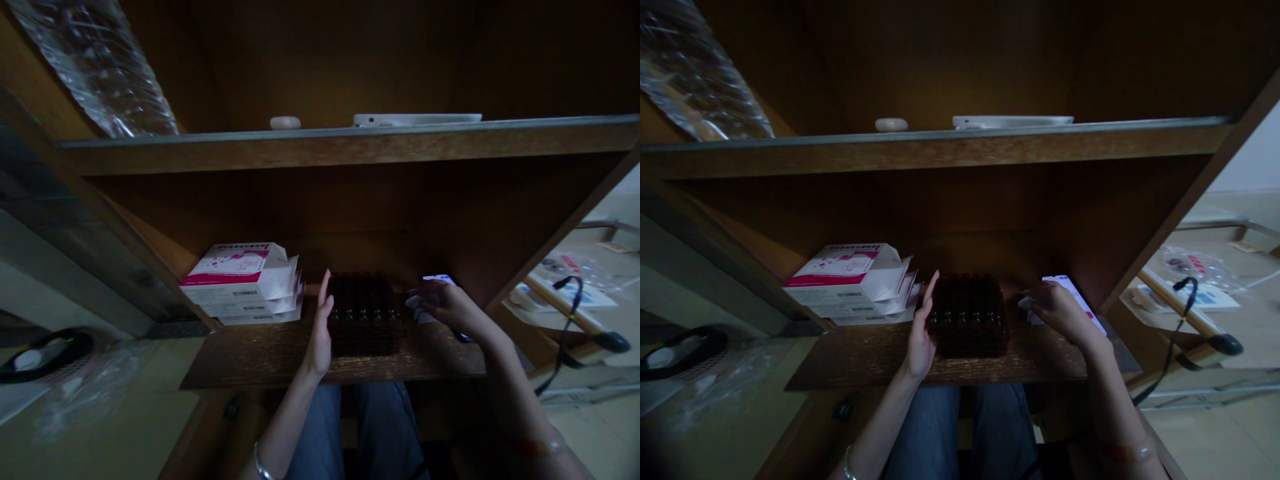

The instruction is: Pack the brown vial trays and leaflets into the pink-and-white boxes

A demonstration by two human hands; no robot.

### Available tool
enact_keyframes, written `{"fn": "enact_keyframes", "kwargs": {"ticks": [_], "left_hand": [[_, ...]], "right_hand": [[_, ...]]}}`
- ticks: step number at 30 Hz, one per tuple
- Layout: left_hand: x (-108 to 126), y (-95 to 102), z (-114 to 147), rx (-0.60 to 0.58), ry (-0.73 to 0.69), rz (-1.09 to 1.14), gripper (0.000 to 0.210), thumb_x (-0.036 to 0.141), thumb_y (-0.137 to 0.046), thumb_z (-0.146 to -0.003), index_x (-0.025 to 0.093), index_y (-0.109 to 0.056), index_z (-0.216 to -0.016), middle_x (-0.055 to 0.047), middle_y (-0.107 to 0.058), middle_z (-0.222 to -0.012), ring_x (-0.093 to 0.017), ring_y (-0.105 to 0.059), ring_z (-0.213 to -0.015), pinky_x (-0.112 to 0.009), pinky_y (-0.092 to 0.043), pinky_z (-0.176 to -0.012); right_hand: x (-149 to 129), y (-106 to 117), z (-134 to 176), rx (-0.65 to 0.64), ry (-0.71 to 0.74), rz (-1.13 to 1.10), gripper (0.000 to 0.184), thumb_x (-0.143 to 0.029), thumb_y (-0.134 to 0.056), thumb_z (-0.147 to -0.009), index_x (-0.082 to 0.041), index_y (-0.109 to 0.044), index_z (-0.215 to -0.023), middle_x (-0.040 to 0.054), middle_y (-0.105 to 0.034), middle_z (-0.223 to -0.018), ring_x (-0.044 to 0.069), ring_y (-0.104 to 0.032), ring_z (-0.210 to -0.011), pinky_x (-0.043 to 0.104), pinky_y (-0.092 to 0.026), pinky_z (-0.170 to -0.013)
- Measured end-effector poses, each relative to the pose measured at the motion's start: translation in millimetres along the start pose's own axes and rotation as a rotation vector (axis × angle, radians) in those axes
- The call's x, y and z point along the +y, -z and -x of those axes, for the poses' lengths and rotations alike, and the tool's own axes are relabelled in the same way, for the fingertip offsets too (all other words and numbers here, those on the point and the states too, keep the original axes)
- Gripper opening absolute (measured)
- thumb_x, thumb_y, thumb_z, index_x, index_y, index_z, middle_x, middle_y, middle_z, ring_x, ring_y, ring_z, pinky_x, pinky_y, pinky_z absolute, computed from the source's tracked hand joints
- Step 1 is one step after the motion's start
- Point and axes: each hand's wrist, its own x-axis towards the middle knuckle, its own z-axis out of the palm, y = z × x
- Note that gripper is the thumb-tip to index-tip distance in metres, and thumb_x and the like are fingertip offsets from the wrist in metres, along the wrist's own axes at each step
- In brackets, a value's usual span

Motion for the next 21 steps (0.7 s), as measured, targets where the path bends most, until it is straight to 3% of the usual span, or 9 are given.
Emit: {"fn": "enact_keyframes", "kwargs": {"ticks": [8, 11, 15, 21], "left_hand": [[-10, -1.1, -1, 0.025, -0.049, -0.071, 0.056, 0.051, -0.034, -0.099, 0.032, -0.037, -0.151, 0.003, -0.028, -0.164, -0.018, -0.019, -0.153, -0.038, -0.014, -0.125], [-12, -3.1, -1, 0.044, -0.081, -0.077, 0.055, 0.053, -0.032, -0.099, 0.032, -0.04, -0.15, 0.003, -0.027, -0.164, -0.017, -0.018, -0.153, -0.037, -0.014, -0.125], [-13, -5.1, -1, 0.055, -0.087, -0.066, 0.055, 0.053, -0.032, -0.099, 0.031, -0.041, -0.149, 0.003, -0.027, -0.164, -0.018, -0.018, -0.153, -0.038, -0.014, -0.125], [-12, -1.4, -1, 0.052, -0.079, -0.062, 0.054, 0.052, -0.035, -0.099, 0.031, -0.041, -0.149, 0.002, -0.028, -0.164, -0.018, -0.019, -0.152, -0.038, -0.013, -0.126]], "right_hand": [[14, -7, 8, 0.043, -0.015, 0.301, 0.023, -0.026, -0.058, -0.083, -0.021, -0.078, -0.094, 0.0136, -0.067, -0.127, 0.033, -0.062, -0.117, 0.048, -0.048, -0.101], [13, -8, 14, 0.038, -0.062, 0.327, 0.027, -0.033, -0.055, -0.088, -0.023, -0.078, -0.098, 0.0148, -0.065, -0.131, 0.035, -0.059, -0.123, 0.053, -0.044, -0.104], [13, -12, 18, 0.059, -0.133, 0.342, 0.043, -0.046, -0.049, -0.093, -0.015, -0.076, -0.107, 0.0218, -0.058, -0.139, 0.04, -0.052, -0.131, 0.056, -0.042, -0.105], [7, -10, 21, 0.192, -0.142, 0.315, 0.043, -0.044, -0.047, -0.095, -0.014, -0.077, -0.102, 0.0219, -0.061, -0.135, 0.04, -0.051, -0.132, 0.058, -0.04, -0.106]]}}
